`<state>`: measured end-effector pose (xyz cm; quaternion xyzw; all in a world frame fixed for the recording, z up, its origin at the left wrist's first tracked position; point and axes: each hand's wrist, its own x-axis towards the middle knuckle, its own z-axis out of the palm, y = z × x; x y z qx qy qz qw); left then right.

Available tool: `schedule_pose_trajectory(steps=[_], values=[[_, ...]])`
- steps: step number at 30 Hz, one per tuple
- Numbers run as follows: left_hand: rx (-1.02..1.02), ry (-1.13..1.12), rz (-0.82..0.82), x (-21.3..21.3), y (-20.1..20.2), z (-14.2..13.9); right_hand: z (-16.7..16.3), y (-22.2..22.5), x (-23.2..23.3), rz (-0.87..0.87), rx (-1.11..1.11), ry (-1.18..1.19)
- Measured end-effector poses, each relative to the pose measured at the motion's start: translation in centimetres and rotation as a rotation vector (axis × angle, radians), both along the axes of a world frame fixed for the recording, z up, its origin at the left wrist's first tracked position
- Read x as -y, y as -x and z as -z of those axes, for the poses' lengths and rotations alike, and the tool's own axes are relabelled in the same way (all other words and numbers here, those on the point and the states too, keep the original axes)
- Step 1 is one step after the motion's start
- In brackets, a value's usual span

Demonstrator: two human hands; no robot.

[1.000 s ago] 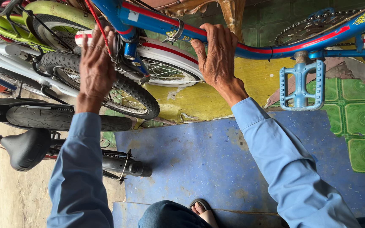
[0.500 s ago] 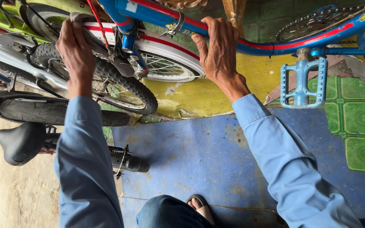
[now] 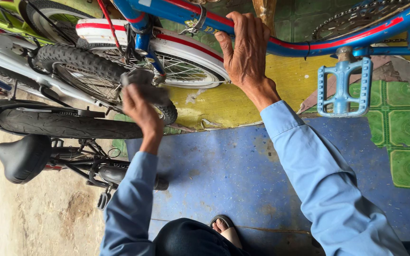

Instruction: The person wipes the frame, handlebars, and rear wheel of a bicycle using a cloth. They move around the bicycle to access different parts, including the front fork, pedals, and rear rack.

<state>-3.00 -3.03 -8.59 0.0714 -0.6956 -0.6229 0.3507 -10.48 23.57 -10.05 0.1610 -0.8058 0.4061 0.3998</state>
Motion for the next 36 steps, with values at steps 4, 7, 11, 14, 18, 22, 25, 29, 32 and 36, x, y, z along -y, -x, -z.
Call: schedule_pose_trajectory(steps=[4, 7, 11, 14, 18, 22, 25, 29, 32, 36], values=[[-0.004, 0.093, 0.13, -2.5, 3.0, 1.1, -0.4, -0.2, -0.1, -0.009, 0.051, 0.013], [0.083, 0.255, 0.032, -2.8, 3.5, 1.6, -0.6, -0.4, -0.2, 0.007, 0.021, 0.001], [0.229, 0.601, -0.179, -3.1, 3.1, 2.7, -0.5, -0.5, -0.2, -0.004, 0.029, 0.015], [0.267, 0.621, -0.243, -3.6, 3.1, 2.8, -0.3, -0.6, -0.2, 0.005, 0.004, -0.009], [0.401, 0.478, -0.238, -4.5, 2.1, 2.9, -0.3, -0.5, -0.1, -0.005, 0.003, 0.012], [0.452, 0.323, -0.189, -6.7, 0.0, 4.7, -0.4, -0.3, -0.1, -0.007, 0.016, 0.007], [0.39, 0.146, -0.157, -7.4, 1.2, 5.4, -0.3, -0.1, -0.3, -0.006, -0.016, -0.012], [0.202, -0.776, -0.058, -6.8, 4.7, 4.9, 0.0, 0.0, -0.4, 0.002, -0.017, -0.016], [0.172, -0.979, -0.04, -6.8, 5.7, 5.3, 0.2, -0.1, -0.2, 0.032, 0.018, -0.014], [0.161, -1.069, 0.099, -6.6, 5.9, 5.4, 0.2, -0.3, 0.1, 0.027, 0.001, 0.007]])
